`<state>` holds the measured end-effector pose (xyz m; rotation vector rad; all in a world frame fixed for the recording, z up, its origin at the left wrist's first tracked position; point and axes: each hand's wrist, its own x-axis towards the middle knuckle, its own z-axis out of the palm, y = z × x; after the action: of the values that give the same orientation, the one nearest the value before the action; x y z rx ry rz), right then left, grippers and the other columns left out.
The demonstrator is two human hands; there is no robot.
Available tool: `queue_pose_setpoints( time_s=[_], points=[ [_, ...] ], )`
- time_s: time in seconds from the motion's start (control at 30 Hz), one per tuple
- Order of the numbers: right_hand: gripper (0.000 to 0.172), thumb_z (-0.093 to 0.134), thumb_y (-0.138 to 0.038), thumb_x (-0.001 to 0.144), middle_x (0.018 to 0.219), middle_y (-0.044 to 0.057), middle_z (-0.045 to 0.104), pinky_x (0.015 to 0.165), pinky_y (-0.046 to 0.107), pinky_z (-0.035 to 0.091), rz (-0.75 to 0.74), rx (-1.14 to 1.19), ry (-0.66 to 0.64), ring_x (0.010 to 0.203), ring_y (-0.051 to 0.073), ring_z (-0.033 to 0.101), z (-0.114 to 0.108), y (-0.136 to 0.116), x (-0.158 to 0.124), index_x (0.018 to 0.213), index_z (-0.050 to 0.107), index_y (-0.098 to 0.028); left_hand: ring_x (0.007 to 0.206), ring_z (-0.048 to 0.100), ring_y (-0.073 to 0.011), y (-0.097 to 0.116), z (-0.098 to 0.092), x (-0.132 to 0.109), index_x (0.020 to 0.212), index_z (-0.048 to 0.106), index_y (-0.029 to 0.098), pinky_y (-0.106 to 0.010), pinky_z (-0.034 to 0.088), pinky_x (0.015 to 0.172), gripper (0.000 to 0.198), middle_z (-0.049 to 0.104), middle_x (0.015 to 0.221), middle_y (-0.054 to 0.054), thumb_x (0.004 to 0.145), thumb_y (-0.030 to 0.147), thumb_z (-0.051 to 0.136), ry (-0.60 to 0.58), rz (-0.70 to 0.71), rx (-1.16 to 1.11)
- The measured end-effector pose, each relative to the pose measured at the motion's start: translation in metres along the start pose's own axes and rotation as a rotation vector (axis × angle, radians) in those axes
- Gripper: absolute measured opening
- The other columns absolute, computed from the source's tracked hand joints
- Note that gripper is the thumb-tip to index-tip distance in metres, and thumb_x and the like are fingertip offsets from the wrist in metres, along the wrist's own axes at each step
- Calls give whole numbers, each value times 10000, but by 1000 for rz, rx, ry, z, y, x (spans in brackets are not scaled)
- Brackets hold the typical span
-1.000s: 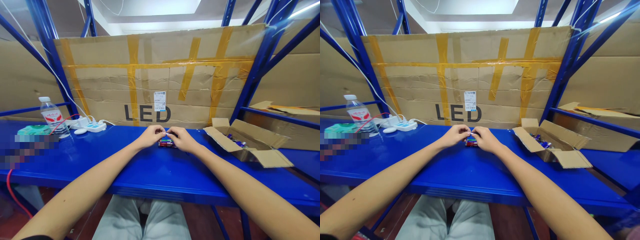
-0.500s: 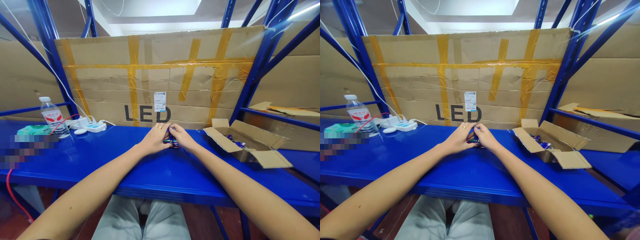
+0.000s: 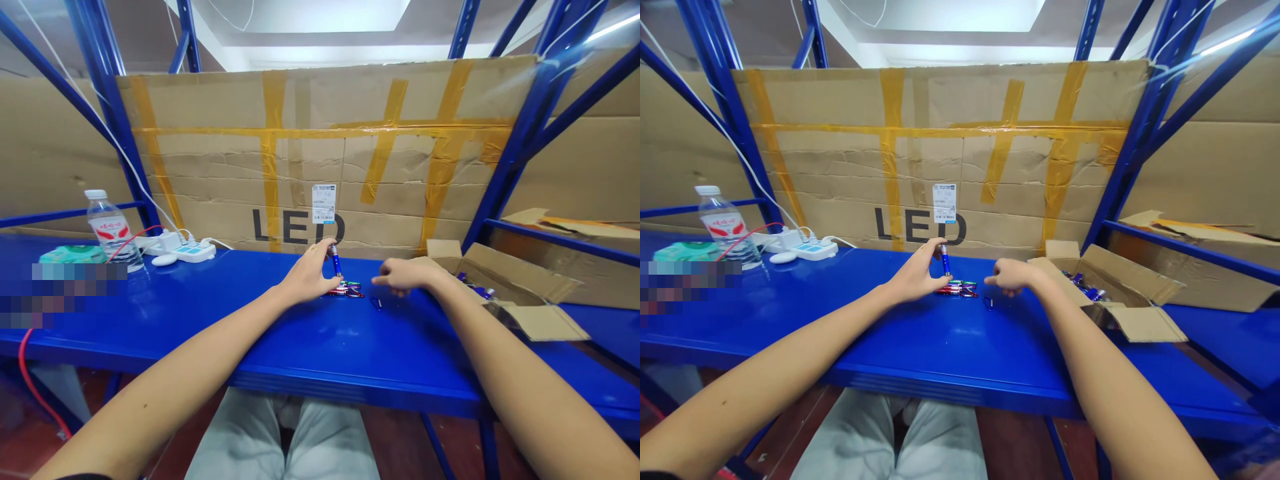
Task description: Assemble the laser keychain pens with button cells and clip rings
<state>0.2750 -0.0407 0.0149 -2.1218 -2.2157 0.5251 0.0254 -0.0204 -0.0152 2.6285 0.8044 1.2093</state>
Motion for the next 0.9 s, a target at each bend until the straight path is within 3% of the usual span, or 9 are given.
queue_pose_setpoints(
  time_s=[0.13,0.33,0.6,0.7,0.77,0.9],
  points=[
    [442,627,-583,767,648,64,648,498,276,477,82,-43,-162,500,151,589,7,-7,-6,691,570,-151,997,543,-237,-2,1,0,1349,356,170,-428,471,905,677,572,1127,-109,758,299,659,11,12,-10],
    [266,674,-345,742,577,55,625,493,255,481,114,-48,-289,490,133,576,16,-25,-11,627,581,-124,1010,543,-235,-4,2,0,1384,330,173,-422,467,915,696,572,1112,-102,774,285,646,19,13,-29],
    [179,508,-121,755,518,109,618,468,325,502,160,-53,-189,446,196,596,13,-14,-9,589,573,-127,969,550,-224,-5,3,-1,1400,331,161,-427,478,900,722,577,1136,-113,768,294,655,-1,-21,-63],
    [103,483,-67,714,574,110,645,469,343,517,124,130,-92,470,216,620,11,-5,1,691,561,-130,968,554,-228,-5,3,0,1399,335,156,-436,476,907,731,575,1141,-124,763,299,665,-4,-27,-66],
    [159,457,-37,691,597,72,632,465,339,519,58,370,31,485,207,621,10,-1,6,777,525,-152,964,558,-230,-6,4,0,1396,341,152,-440,477,905,732,571,1144,-131,759,298,671,-8,-29,-66],
    [254,423,-15,675,527,-22,481,458,302,497,-92,912,144,462,148,531,14,-10,8,856,489,-181,974,562,-229,-7,5,0,1389,348,152,-428,476,907,730,576,1140,-127,747,263,676,-21,-21,-74]
  ],
)
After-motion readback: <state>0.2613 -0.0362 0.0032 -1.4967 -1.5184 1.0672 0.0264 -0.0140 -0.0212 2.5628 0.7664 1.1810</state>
